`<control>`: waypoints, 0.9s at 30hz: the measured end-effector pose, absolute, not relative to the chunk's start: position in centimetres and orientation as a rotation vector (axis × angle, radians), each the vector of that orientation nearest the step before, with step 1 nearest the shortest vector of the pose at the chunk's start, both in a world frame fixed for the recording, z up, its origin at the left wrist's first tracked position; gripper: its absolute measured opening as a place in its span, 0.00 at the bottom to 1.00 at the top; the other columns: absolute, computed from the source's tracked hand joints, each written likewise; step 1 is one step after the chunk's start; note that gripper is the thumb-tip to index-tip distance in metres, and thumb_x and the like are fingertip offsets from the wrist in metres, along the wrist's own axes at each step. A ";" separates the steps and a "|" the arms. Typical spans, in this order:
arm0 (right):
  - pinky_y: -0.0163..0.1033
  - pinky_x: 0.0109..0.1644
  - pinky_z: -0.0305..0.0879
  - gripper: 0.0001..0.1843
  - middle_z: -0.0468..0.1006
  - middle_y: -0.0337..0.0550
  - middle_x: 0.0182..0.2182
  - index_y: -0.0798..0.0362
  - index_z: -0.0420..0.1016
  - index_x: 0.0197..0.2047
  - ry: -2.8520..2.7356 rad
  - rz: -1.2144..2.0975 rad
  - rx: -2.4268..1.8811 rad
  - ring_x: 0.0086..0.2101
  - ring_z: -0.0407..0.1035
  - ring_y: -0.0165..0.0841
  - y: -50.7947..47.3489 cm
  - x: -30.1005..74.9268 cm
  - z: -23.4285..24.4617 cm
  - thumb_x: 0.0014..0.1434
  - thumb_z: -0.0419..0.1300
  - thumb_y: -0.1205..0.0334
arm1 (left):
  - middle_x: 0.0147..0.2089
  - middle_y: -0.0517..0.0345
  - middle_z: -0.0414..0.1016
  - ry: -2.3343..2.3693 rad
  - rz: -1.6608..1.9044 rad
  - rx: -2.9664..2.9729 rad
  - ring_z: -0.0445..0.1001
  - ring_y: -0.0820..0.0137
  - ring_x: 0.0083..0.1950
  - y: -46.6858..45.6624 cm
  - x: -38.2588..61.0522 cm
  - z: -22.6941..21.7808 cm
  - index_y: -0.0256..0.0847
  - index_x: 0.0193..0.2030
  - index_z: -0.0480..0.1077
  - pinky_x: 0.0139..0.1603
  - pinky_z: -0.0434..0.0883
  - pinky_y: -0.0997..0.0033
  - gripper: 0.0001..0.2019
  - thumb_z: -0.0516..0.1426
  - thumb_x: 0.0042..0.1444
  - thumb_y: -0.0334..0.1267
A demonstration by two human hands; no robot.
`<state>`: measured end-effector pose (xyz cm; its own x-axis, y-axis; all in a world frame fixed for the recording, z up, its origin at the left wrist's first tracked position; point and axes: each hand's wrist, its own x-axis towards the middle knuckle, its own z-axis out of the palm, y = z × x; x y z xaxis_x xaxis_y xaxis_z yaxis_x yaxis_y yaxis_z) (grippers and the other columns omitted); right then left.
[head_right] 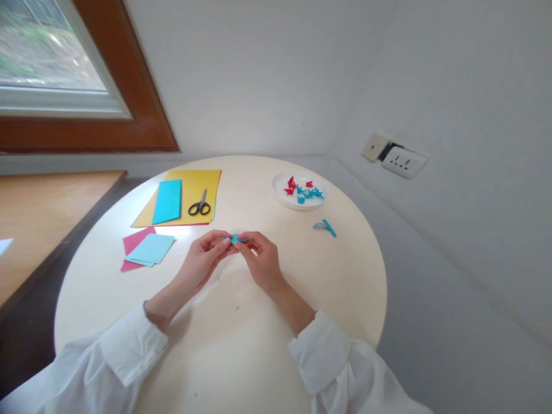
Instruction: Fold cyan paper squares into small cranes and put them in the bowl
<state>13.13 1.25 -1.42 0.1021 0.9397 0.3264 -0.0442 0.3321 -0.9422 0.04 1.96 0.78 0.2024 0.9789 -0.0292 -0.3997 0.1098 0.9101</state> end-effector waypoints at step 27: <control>0.35 0.37 0.72 0.02 0.74 0.39 0.31 0.50 0.74 0.31 -1.346 0.721 -0.906 0.33 0.71 0.29 1.1 13.1 -1.3 0.51 0.61 0.66 | 0.23 0.58 0.74 1.119 1.296 1.386 0.72 0.71 0.27 1.8 -0.1 0.7 0.37 0.27 0.73 0.29 0.68 0.72 0.06 0.61 0.44 0.37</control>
<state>13.08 1.10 -1.25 0.1098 0.8630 0.4930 0.0678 0.4884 -0.8700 -0.09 1.77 0.68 0.0388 0.9832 0.1785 0.0338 -0.1798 0.9831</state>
